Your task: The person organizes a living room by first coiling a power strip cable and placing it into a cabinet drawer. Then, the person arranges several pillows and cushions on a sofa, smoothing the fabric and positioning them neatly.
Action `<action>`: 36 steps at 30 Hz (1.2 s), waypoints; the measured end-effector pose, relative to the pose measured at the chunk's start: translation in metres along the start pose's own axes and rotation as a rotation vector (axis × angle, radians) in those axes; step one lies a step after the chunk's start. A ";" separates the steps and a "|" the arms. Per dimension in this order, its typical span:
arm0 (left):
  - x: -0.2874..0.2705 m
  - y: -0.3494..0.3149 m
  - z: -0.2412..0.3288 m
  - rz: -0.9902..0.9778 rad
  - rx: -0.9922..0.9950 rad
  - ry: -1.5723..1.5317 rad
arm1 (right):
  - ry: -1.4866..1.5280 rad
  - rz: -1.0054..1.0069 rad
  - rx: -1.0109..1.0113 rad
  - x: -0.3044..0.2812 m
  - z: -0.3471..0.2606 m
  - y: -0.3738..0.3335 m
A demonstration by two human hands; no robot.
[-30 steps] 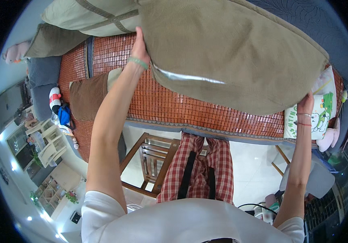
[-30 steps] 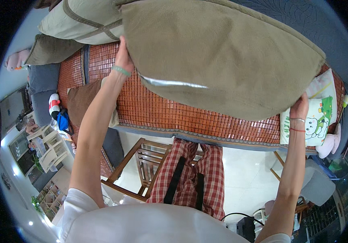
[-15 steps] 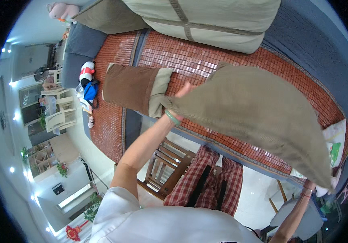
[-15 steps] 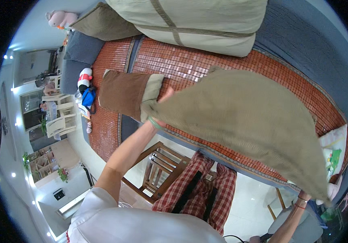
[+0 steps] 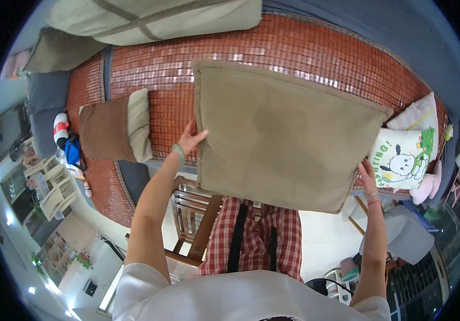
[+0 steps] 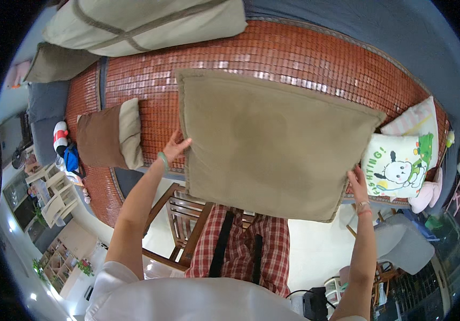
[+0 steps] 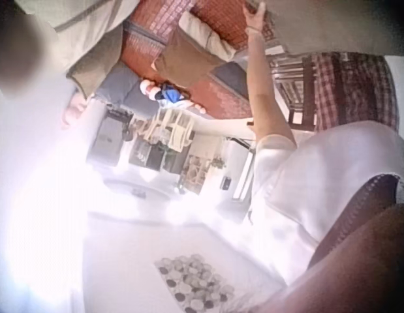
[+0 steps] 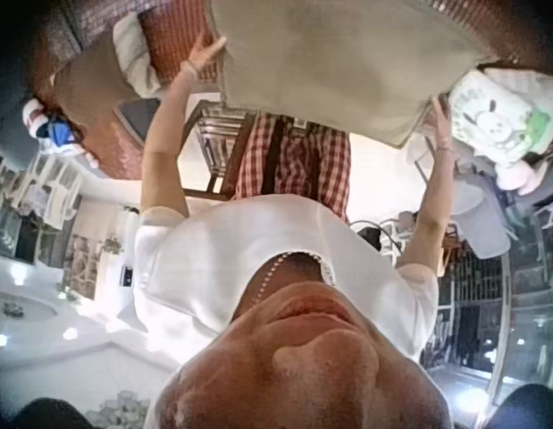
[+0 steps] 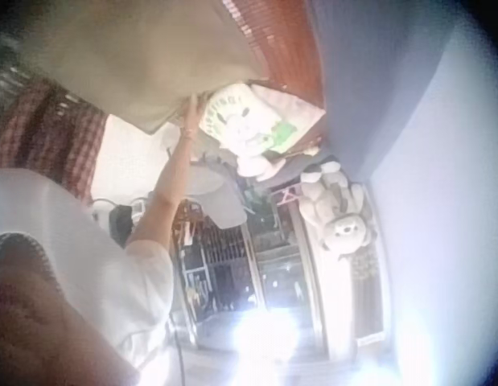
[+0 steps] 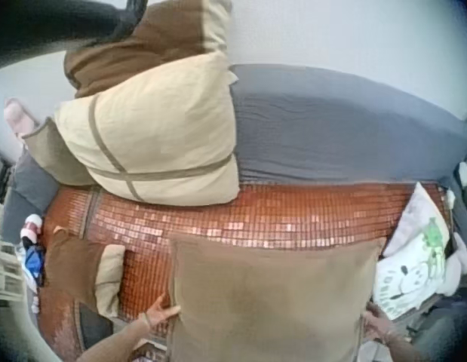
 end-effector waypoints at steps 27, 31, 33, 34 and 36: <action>0.052 -0.105 0.370 0.098 0.615 -0.348 | 0.703 0.164 -0.645 -0.231 -0.277 0.089; 0.057 -0.084 0.459 0.098 0.828 -0.413 | 0.617 0.242 -0.682 -0.259 -0.319 0.135; 0.045 -0.065 0.480 0.092 0.875 -0.390 | 0.610 0.247 -0.702 -0.244 -0.344 0.144; 0.037 -0.049 0.486 0.092 0.887 -0.393 | 0.611 0.208 -0.717 -0.243 -0.354 0.151; 0.023 -0.034 0.487 0.153 0.852 -0.421 | 0.645 0.150 -0.747 -0.212 -0.378 0.157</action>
Point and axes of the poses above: each hand's wrist, its own y-axis towards the middle knuckle, its own x-axis out of the palm, z = x × y, the point moved 7 cm from there along y, towards the middle knuckle, and after that the axes turned 9 degrees about y, right-handed, at the moved point
